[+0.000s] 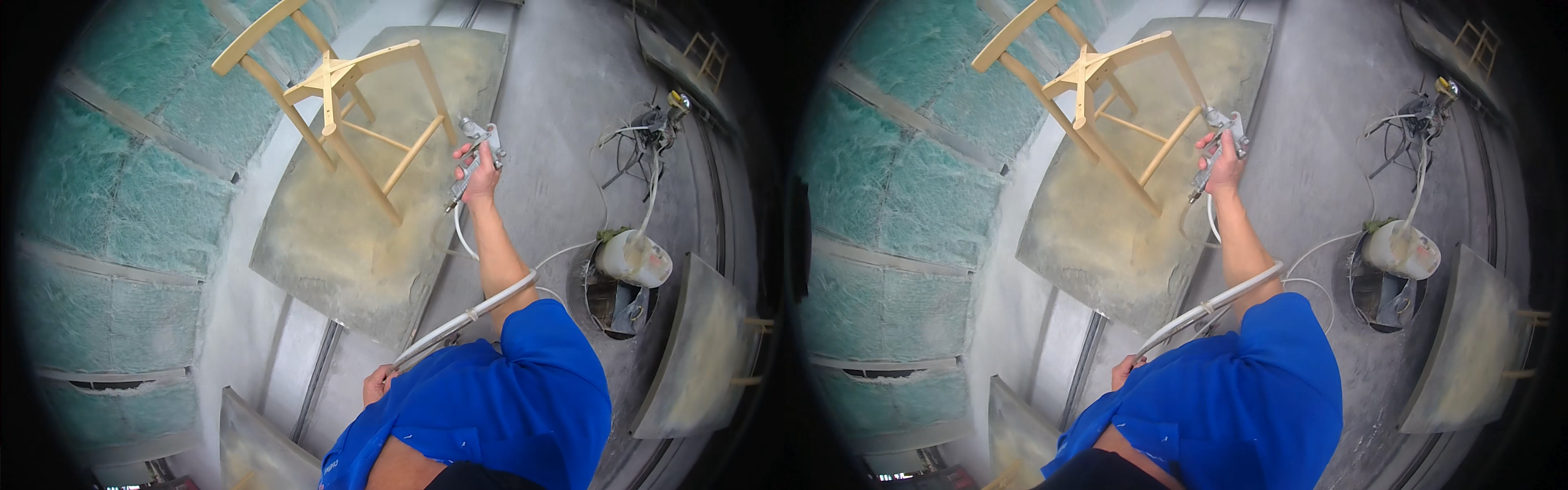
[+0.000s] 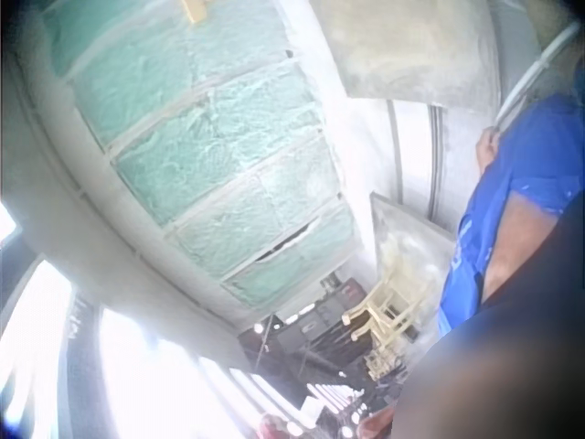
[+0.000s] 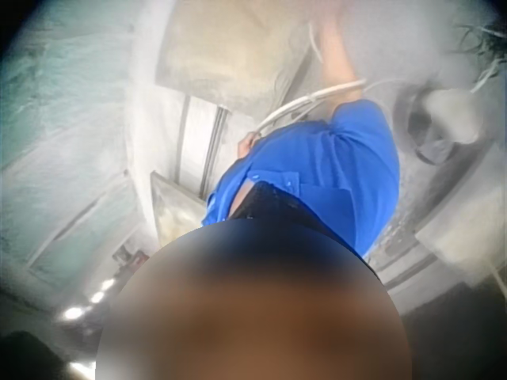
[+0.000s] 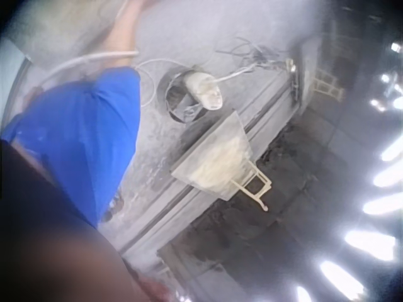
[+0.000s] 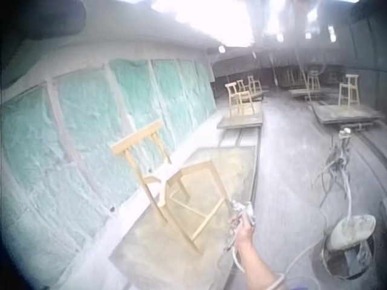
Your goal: The person uses a spray gun to apply a light-colored finish to wooden chair frames in a workshop. They systematically rotate each chair to coat all sides, then move to the next unit on the conveyor.
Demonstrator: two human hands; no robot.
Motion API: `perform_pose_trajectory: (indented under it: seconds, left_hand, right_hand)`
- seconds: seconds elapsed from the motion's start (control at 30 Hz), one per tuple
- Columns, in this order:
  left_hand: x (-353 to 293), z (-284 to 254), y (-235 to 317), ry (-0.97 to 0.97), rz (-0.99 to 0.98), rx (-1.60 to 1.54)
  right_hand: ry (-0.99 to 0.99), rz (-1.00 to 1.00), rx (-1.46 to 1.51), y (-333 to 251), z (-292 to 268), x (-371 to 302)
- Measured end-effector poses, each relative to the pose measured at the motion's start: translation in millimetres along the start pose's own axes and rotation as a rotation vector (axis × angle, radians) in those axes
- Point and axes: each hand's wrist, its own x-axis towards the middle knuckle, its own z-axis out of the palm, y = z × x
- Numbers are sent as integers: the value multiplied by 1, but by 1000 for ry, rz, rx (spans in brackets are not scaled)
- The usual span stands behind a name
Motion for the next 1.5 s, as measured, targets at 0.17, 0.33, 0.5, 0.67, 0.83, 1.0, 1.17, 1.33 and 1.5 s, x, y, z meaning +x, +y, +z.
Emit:
perform_pose_trajectory:
  seconds: [0.17, 0.33, 0.5, 0.67, 0.83, 1.0, 1.17, 1.33, 1.5]
  left_hand:
    - [15, 8, 9, 39, 99, 27]
    - [24, 17, 18, -14, 113, 85]
    - [36, 29, 23, 79, 163, 47]
    - [44, 41, 32, 72, 170, 58]
    - [55, 63, 44, 124, 171, 76]
    - [67, 82, 57, 107, 142, 90]
    - [75, 102, 67, 142, 95, 77]
    - [84, 112, 77, 194, 145, 87]
    - [84, 113, 88, 196, 153, 175]
  right_hand:
    - [-122, 77, -50, -30, 10, -4]
    - [-108, 189, -247, -46, 22, -9]
    - [-254, 234, -99, -54, 23, -2]
    - [-213, 252, -455, -58, 27, 15]
    - [-328, 326, -95, -68, 18, 32]
    - [-260, 379, -525, -65, 19, 66]
    - [-365, 424, -110, -74, 29, 91]
    - [-556, 506, 235, -82, 29, 99]
    - [-458, 656, -89, -62, -8, 102]
